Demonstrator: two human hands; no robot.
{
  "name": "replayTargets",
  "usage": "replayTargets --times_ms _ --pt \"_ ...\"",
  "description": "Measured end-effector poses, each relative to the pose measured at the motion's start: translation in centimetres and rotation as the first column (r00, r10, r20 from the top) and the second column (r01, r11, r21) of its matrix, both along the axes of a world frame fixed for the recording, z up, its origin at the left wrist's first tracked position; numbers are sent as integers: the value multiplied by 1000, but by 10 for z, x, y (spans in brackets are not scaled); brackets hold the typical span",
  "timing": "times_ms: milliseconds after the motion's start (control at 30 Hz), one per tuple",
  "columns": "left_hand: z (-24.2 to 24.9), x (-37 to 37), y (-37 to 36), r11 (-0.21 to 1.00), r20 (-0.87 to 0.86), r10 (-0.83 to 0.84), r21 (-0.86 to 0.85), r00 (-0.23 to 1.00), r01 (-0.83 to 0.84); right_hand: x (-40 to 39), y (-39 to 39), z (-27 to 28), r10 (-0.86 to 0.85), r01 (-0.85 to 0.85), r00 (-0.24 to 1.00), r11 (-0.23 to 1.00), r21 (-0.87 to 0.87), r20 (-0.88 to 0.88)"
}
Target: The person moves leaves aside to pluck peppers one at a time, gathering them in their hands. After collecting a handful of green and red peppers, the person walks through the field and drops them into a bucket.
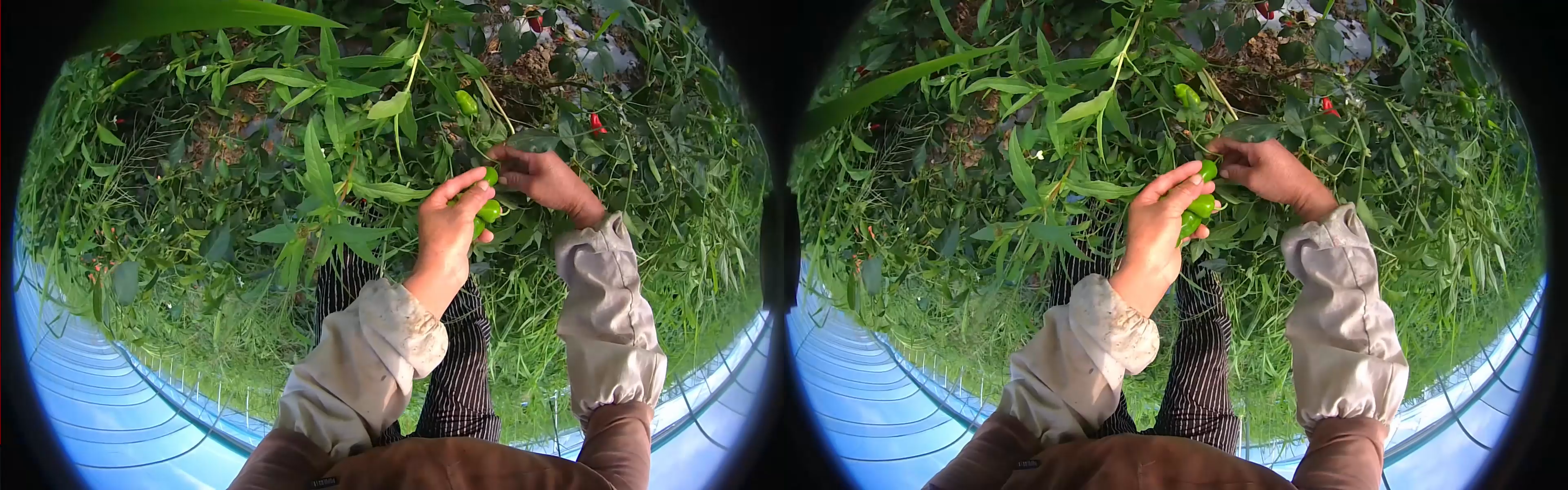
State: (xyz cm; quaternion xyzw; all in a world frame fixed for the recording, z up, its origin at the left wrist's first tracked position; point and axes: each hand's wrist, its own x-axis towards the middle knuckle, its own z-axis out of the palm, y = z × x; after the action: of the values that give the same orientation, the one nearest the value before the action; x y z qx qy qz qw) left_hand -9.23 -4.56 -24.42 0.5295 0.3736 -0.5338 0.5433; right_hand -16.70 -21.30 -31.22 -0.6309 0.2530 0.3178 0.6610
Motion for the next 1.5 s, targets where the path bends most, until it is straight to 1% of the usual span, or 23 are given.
replayTargets --times_ms 33,133,167,200,300,333,400,467,533,600,667,733,800,833,867,933,1000,1133,1200,1233,1400,1467,1500 --pt "0 -1 -1 996 -9 17 83 1000 -17 1 4 -6 107 -62 977 971 -231 187" --pt "1 0 -2 985 140 28 167 990 -51 -4 1 -12 177 -113 968 941 -320 178" --pt "1 5 1 985 127 68 152 990 -87 -5 3 -11 36 -13 988 987 -158 147" --pt "1 9 3 983 129 71 157 989 -91 -5 2 -10 39 -16 988 988 -152 149" --pt "3 16 6 996 98 68 51 993 -74 -10 -4 -6 -301 302 953 953 -14 23" --pt "4 15 8 996 94 66 51 993 -71 -12 -5 -5 -303 304 953 953 -15 19" --pt "7 15 8 996 62 25 -86 998 -19 -3 -5 8 -497 511 858 853 105 -131" --pt "10 15 6 994 49 33 -109 998 -28 -20 -11 -7 -493 506 859 859 75 -139" --pt "12 18 5 981 36 58 -186 998 -50 -44 -18 -29 -786 803 593 566 186 -173" --pt "12 23 6 979 16 38 -200 999 -34 -29 -12 -5 -803 827 562 536 169 -199" --pt "11 28 6 926 -116 -25 -376 993 -21 -38 -15 -6 -855 865 489 449 226 -171" --pt "12 29 6 921 -182 -21 -387 983 -52 -45 -19 -10 -825 824 545 495 276 -150" --pt "13 28 7 907 -262 -49 -416 964 -67 -38 -22 4 -739 752 654 613 240 -163" --pt "12 26 9 901 -263 -70 -431 962 -52 -38 -22 2 -706 706 704 682 193 -81" --pt "12 25 9 900 -267 -70 -433 961 -55 -39 -25 2 -705 706 704 683 188 -82" --pt "12 24 8 899 -254 -58 -434 965 -60 -41 -34 3 -541 550 835 830 99 -105" --pt "11 25 9 895 -269 -48 -439 962 -78 -37 -31 7 -529 544 839 826 150 -128" --pt "12 31 9 876 -246 -17 -471 969 -104 -35 -25 8 -465 471 875 882 9 -136" --pt "11 33 10 875 -237 -18 -474 971 -99 -36 -25 7 -367 385 915 918 93 -166" --pt "10 34 11 873 -228 -19 -478 974 -95 -38 -24 4 -306 310 950 949 64 -70" --pt "6 38 12 844 -211 60 -510 976 -163 -38 -26 9 -240 249 968 946 206 -70" --pt "0 39 15 929 -193 21 -358 981 -90 -39 -26 10 -138 114 982 979 171 132" --pt "2 38 13 952 -158 -7 -303 987 -42 -40 -25 11 -156 139 984 973 184 80"
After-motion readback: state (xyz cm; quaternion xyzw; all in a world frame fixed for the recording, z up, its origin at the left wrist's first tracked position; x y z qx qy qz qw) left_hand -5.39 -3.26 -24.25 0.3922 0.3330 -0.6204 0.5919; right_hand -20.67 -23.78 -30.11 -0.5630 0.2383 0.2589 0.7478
